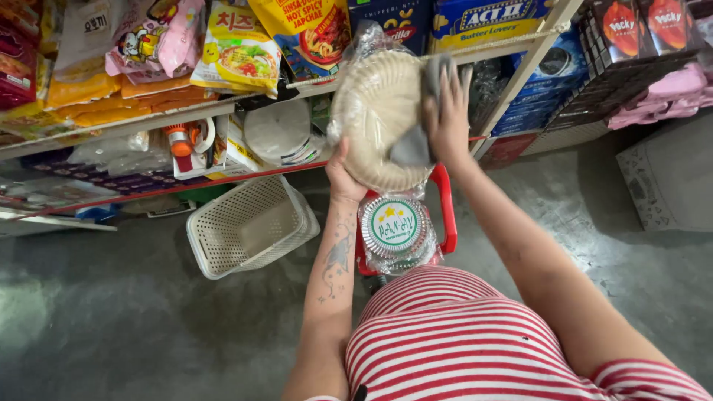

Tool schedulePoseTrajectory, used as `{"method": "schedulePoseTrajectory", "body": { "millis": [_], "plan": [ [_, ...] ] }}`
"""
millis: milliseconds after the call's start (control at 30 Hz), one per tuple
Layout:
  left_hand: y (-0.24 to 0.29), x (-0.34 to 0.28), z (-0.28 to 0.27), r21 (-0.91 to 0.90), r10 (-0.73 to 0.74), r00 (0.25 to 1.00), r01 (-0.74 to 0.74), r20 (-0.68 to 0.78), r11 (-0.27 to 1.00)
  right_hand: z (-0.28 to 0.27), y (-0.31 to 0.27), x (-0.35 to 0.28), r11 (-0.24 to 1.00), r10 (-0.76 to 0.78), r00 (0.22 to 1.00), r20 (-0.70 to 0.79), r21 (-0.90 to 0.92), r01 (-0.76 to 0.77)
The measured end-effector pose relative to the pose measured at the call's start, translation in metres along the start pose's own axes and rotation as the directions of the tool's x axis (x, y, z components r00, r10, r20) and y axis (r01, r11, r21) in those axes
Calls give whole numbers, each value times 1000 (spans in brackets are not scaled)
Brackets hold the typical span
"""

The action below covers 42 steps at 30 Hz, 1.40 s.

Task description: Wiping dust off of plastic-wrapped stacks of paper plates using a cloth.

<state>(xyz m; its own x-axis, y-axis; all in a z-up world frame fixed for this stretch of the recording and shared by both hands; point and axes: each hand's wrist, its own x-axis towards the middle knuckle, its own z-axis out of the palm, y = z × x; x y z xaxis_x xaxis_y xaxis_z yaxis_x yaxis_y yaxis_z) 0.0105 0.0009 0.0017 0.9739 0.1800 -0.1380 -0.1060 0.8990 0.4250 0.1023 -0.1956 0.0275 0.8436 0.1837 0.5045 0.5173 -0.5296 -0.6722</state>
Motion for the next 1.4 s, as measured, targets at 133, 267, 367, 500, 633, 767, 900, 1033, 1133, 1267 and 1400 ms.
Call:
{"method": "schedulePoseTrajectory", "body": {
  "millis": [133, 267, 367, 500, 633, 767, 900, 1033, 1133, 1267, 1400],
  "plan": [
    [-14, 9, -7, -37, -41, 998, 43, 48, 998, 2, -52, -45, 993, -119, 982, 144, 24, 117],
    [-42, 22, -50, 26, -192, 981, 192, 18, 981, 7, -69, -20, 880, -445, 867, 225, -69, 470],
    [-28, -8, 0, 92, -197, 977, 204, -78, 975, -9, -56, 18, 923, -340, 920, 193, -120, 366],
    [-18, -10, 13, 15, -71, 991, 74, -114, 997, -20, -7, 31, 998, 66, 997, 30, 16, -67],
    [-15, -3, 19, 67, 32, 979, -19, -200, 998, 9, 11, -14, 995, -5, 1000, 6, -95, 6],
    [-29, 13, 11, -70, -53, 993, 46, -103, 996, 16, -38, -60, 973, -229, 970, 84, -24, 232],
    [-15, -5, 34, -29, 12, 993, -16, -119, 999, 52, 62, -94, 971, -218, 972, 87, -82, 225],
    [-29, -26, 40, 37, -46, 981, 54, -190, 998, -10, 57, -22, 976, -206, 974, -99, -93, 197],
    [-49, -25, 26, 147, -145, 972, 174, -187, 974, -12, 67, 14, 997, -50, 997, -67, -62, 46],
    [-67, -10, 8, 206, -282, 954, 296, -99, 933, -21, -14, 17, 939, -338, 941, 11, -58, 338],
    [-65, -24, 33, 255, -292, 954, 300, -70, 919, -24, -25, 19, 881, -473, 881, -11, 25, 473]
  ]
}}
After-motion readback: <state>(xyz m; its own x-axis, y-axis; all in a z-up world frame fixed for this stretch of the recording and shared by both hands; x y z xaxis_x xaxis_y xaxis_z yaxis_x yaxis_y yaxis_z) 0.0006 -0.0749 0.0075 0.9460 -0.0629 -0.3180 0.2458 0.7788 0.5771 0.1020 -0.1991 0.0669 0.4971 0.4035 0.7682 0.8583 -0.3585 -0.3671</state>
